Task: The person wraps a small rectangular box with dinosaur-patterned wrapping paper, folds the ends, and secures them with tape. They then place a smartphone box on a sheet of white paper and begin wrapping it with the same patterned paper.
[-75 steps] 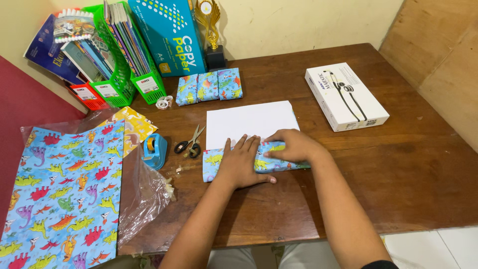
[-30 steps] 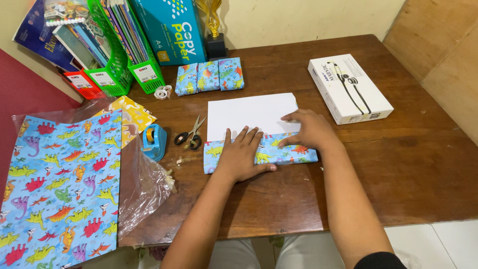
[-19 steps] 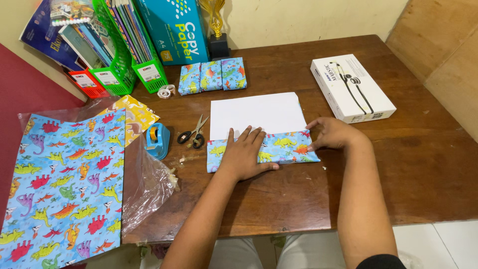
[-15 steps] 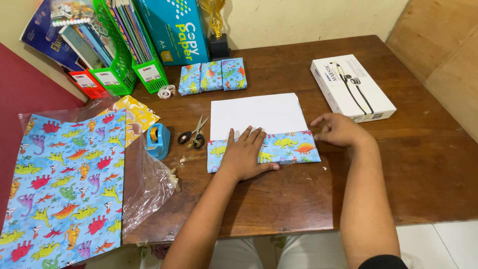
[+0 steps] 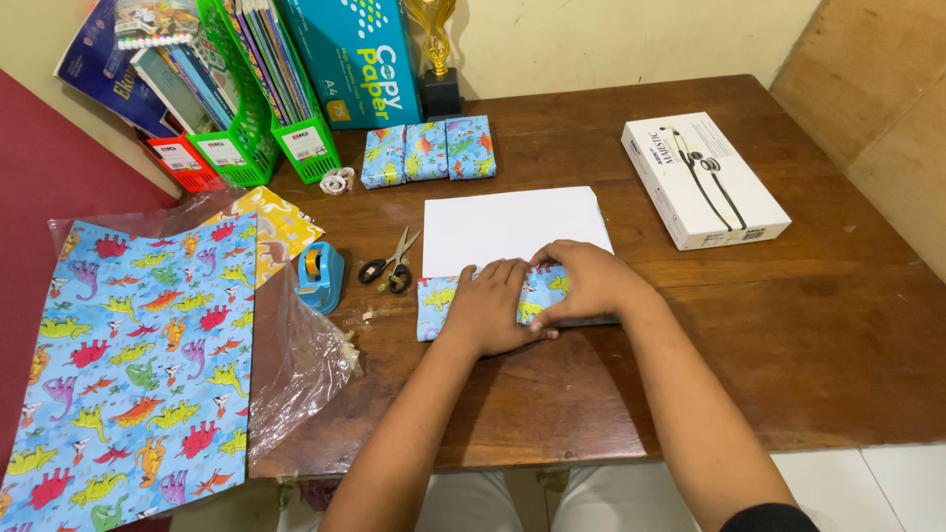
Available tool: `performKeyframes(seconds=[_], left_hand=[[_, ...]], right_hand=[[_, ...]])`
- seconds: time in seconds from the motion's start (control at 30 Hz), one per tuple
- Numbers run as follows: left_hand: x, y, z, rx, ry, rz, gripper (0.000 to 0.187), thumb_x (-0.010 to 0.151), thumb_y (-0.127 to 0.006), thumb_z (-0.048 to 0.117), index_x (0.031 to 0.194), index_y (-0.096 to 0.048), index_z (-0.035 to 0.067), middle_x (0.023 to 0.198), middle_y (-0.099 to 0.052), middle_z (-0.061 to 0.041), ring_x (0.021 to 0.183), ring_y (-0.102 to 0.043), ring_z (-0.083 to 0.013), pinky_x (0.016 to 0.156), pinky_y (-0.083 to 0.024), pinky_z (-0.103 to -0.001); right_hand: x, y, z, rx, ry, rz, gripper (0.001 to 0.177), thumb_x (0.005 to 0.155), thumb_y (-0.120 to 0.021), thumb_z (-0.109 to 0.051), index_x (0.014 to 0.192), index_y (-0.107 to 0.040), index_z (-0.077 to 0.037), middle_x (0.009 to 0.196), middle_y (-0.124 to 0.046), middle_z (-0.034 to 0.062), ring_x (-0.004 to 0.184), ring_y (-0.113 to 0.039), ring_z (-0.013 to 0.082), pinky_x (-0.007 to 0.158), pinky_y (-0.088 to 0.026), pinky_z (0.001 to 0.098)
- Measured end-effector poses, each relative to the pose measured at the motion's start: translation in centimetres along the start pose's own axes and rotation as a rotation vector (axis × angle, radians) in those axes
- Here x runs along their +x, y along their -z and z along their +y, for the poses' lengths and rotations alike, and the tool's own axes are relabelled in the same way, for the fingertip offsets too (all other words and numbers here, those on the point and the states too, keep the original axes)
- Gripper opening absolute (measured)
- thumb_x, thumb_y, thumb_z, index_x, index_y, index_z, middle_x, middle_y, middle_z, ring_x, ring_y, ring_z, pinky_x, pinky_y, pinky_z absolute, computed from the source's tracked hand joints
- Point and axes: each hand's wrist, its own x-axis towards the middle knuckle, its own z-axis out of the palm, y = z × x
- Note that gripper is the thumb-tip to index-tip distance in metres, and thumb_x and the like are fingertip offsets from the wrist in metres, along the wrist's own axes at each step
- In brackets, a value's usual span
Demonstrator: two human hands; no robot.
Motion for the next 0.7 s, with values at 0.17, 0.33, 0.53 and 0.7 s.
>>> performKeyframes(seconds=[0.17,0.33,0.53,0.7], left_hand=[[0.1,-0.3,-0.1,0.018,0.015,-0.017,0.108,0.064,-0.077,0.071,0.144,-0.045,0.005,0.146,-0.052,-0.015,0.139,-0.045,-0.0322,0.109,-0.031,-0.063],[0.0,-0.5,-0.5,0.005,-0.03,0.062,0.115,0.062,-0.077,0.072,0.146,-0.041,0.001,0.148,-0.046,-0.021,0.135,-0.047,-0.0352,0.105,-0.032,-0.063],[-0.1,-0.3,-0.2,0.024,-0.011,0.019,0.104,0.065,-0.077,0.069,0.14,-0.046,0.004,0.131,-0.054,-0.016,0.125,-0.055,-0.0341,0.107,-0.033,-0.065],[0.0,0.3,0.0,0.017,0.008,-0.02,0.094,0.062,-0.08,0.066,0.132,-0.05,0.01,0.126,-0.057,-0.013,0.124,-0.057,-0.034,0.108,-0.031,-0.071]], right_hand=[[-0.5,0.3,-1.5,-0.118,-0.078,-0.086,0.103,0.03,-0.101,-0.04,0.122,-0.067,-0.009,0.119,-0.07,0.0129,0.113,-0.066,0.0318,0.097,-0.054,0.0393],[-0.8,0.6,-3.1,-0.295,-0.188,-0.152,0.106,0.035,-0.103,-0.045,0.127,-0.061,-0.013,0.125,-0.066,0.0066,0.12,-0.061,0.0293,0.099,-0.049,0.0439],[-0.6,0.6,-4.4,-0.379,-0.178,-0.166,0.104,0.037,-0.101,-0.049,0.126,-0.06,-0.013,0.125,-0.065,0.0052,0.121,-0.061,0.0277,0.1,-0.051,0.0421],[-0.3,0.5,-4.6,-0.421,-0.206,-0.203,0.103,0.038,-0.101,-0.048,0.126,-0.06,-0.013,0.125,-0.065,0.0043,0.122,-0.061,0.0263,0.102,-0.05,0.0425]])
